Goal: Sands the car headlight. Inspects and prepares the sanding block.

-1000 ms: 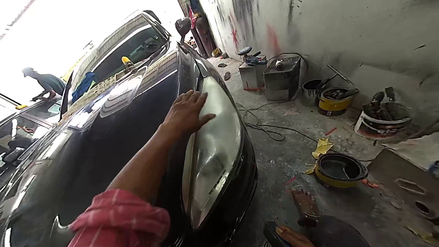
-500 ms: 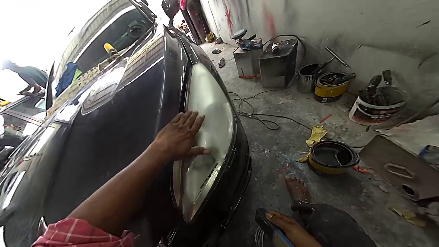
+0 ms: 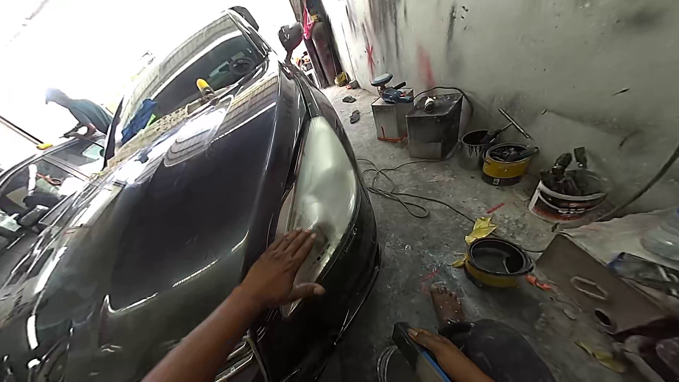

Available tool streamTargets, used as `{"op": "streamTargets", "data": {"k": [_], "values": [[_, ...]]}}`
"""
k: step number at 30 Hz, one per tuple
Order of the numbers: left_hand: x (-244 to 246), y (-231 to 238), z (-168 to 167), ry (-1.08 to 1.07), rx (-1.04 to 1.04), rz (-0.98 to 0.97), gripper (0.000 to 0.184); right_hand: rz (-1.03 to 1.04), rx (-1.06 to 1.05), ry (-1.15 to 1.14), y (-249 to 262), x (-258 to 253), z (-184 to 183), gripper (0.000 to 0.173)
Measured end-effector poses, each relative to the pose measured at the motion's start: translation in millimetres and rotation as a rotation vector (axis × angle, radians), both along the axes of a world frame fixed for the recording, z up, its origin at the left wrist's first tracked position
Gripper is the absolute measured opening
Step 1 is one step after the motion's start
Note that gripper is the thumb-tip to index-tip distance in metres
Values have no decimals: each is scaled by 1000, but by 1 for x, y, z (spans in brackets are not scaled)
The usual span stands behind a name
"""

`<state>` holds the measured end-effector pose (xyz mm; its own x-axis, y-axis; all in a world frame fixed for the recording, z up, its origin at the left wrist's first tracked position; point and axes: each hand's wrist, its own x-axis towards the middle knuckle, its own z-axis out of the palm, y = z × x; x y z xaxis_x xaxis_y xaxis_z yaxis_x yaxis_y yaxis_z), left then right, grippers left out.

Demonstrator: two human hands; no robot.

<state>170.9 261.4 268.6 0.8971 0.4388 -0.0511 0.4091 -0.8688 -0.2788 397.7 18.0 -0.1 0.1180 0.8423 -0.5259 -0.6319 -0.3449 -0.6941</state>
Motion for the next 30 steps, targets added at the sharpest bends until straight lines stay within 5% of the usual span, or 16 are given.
{"op": "streamTargets", "data": {"k": [6, 9, 15, 20, 25, 30], "values": [[-23, -144, -85, -760, -761, 420, 65, 11, 142, 502, -27, -20, 47, 46], [-22, -208, -126, -1017, -1182, 644, 61, 145, 294, 636, -35, -40, 77, 47], [-34, -247, -138, -1498, -1832, 462, 52, 324, 397, 735, -40, -73, 117, 45], [-51, -251, -144, -1653, -1854, 418, 36, 346, 379, 796, -52, -91, 113, 46], [-46, -261, -138, -1748, -1459, 796, 26, 257, 310, 688, -61, -93, 113, 49], [-48, -251, -124, -1791, -1175, 804, 16, 275, 234, 586, -72, -84, 95, 43]]}}
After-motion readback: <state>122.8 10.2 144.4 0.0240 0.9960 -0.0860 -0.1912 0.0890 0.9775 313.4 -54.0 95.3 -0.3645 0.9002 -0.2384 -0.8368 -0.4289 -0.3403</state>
